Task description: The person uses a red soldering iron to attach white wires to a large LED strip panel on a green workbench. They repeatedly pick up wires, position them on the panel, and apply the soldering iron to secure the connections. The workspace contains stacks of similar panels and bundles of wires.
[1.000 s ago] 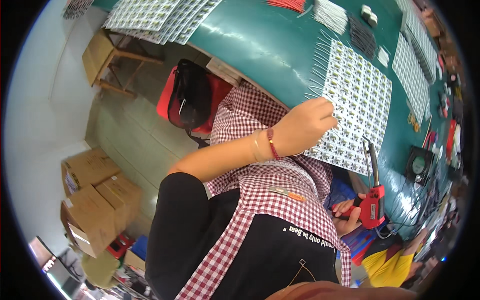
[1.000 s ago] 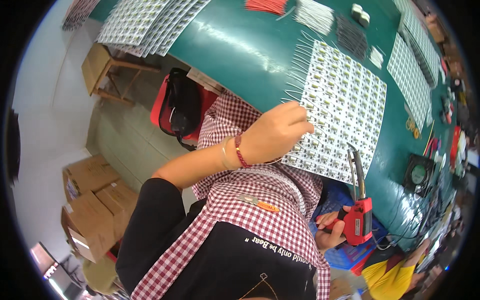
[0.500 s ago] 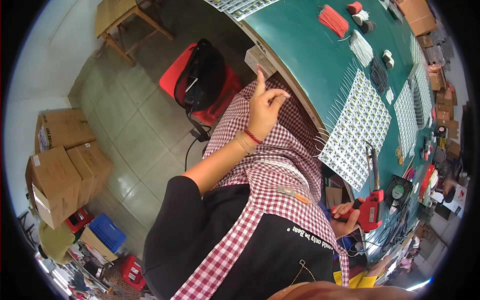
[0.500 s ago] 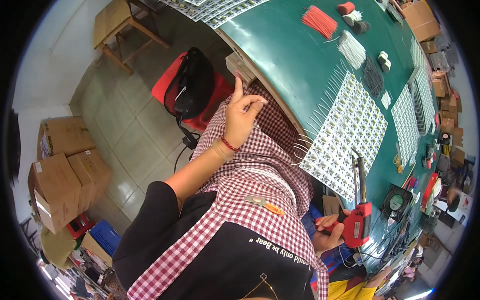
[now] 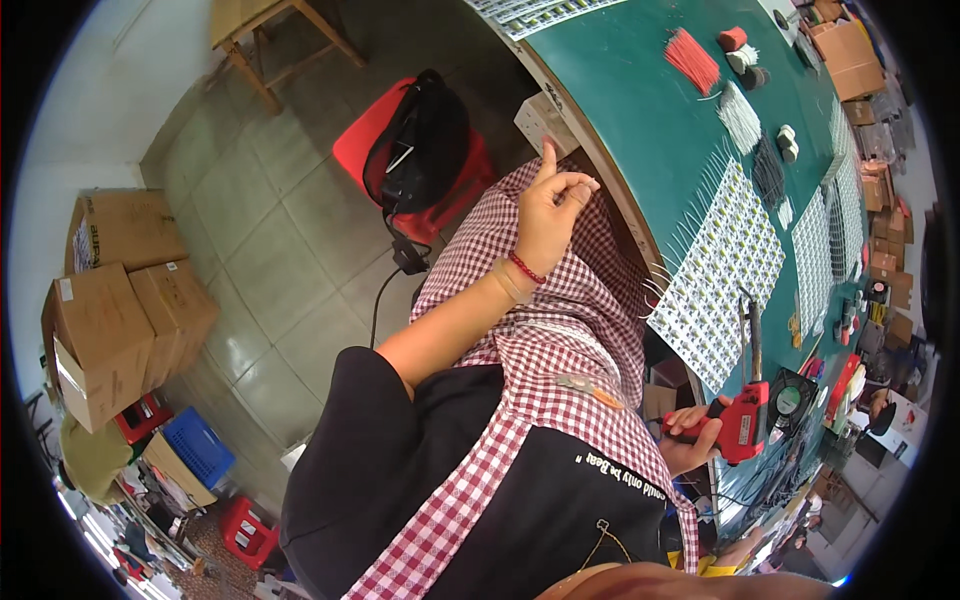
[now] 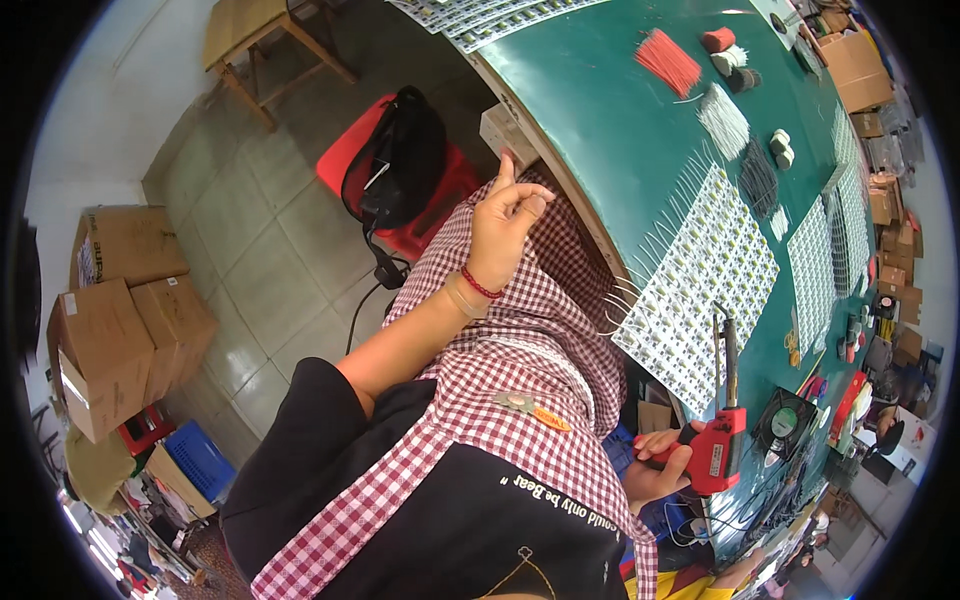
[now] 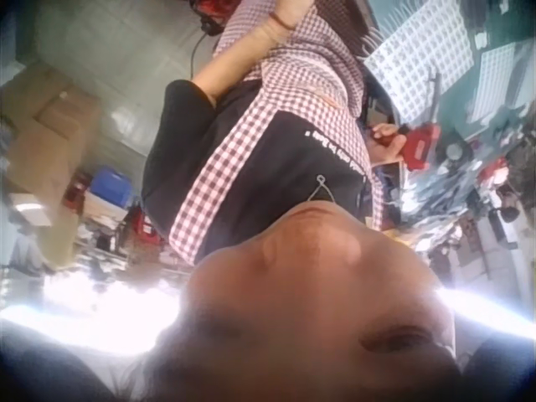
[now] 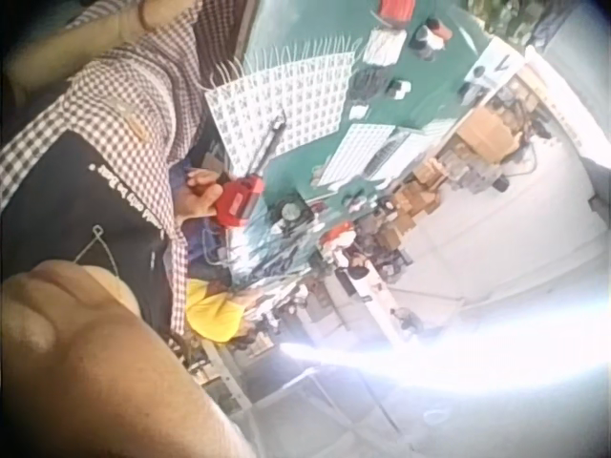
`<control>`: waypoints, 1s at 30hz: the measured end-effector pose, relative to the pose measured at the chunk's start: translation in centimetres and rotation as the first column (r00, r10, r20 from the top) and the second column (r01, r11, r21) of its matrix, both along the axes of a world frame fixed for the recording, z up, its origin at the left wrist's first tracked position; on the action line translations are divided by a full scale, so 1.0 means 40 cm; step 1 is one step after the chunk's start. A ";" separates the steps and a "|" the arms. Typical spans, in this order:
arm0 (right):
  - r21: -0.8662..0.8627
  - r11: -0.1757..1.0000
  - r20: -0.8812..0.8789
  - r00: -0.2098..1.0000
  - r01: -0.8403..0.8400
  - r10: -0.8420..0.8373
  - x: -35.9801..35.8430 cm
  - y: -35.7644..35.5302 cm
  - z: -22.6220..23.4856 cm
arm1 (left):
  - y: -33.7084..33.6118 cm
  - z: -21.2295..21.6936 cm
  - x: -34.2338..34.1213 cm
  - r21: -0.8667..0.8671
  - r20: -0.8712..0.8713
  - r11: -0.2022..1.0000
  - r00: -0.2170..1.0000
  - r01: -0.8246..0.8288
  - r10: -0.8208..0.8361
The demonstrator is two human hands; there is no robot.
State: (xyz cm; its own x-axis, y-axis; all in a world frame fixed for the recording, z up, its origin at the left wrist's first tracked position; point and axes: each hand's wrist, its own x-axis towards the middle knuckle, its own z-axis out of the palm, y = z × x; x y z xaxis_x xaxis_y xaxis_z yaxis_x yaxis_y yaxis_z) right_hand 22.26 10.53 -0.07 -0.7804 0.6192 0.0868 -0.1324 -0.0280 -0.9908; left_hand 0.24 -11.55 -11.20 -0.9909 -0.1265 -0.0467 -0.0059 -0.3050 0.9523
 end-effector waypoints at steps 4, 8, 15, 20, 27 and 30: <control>0.061 0.998 0.025 1.000 -0.019 0.018 -0.028 -0.008 0.019 | 0.005 0.000 -0.002 -0.186 -0.118 0.981 0.992 -0.058 0.037; 0.070 0.997 0.013 1.000 -0.019 0.018 -0.028 -0.012 0.024 | 0.014 -0.020 -0.010 -0.277 -0.206 0.952 0.976 -0.128 0.071; 0.078 0.997 -0.007 1.000 0.008 -0.007 -0.020 -0.017 0.021 | 0.046 -0.010 0.008 -0.182 -0.141 0.972 0.982 -0.149 0.124; 0.051 0.999 -0.020 1.000 0.005 -0.004 -0.013 -0.012 0.012 | 0.055 -0.052 0.014 -0.152 -0.112 0.984 0.991 -0.091 0.075; 0.033 0.998 0.015 0.999 0.048 -0.048 -0.009 -0.004 0.010 | 0.037 -0.052 0.024 -0.367 -0.164 0.923 0.985 -0.119 0.062; 0.041 0.998 0.016 0.999 0.045 -0.046 -0.012 -0.005 0.013 | 0.040 -0.048 0.024 -0.439 -0.164 0.890 0.985 -0.125 0.057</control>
State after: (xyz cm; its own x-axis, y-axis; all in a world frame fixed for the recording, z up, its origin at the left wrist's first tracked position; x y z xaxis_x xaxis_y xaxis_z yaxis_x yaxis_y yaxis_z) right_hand 21.80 10.35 0.43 -0.7530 0.6504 0.0998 -0.1162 0.0178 -0.9931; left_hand 1.18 -9.94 -13.10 -0.9656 -0.1902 0.1771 0.1474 0.1601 0.9760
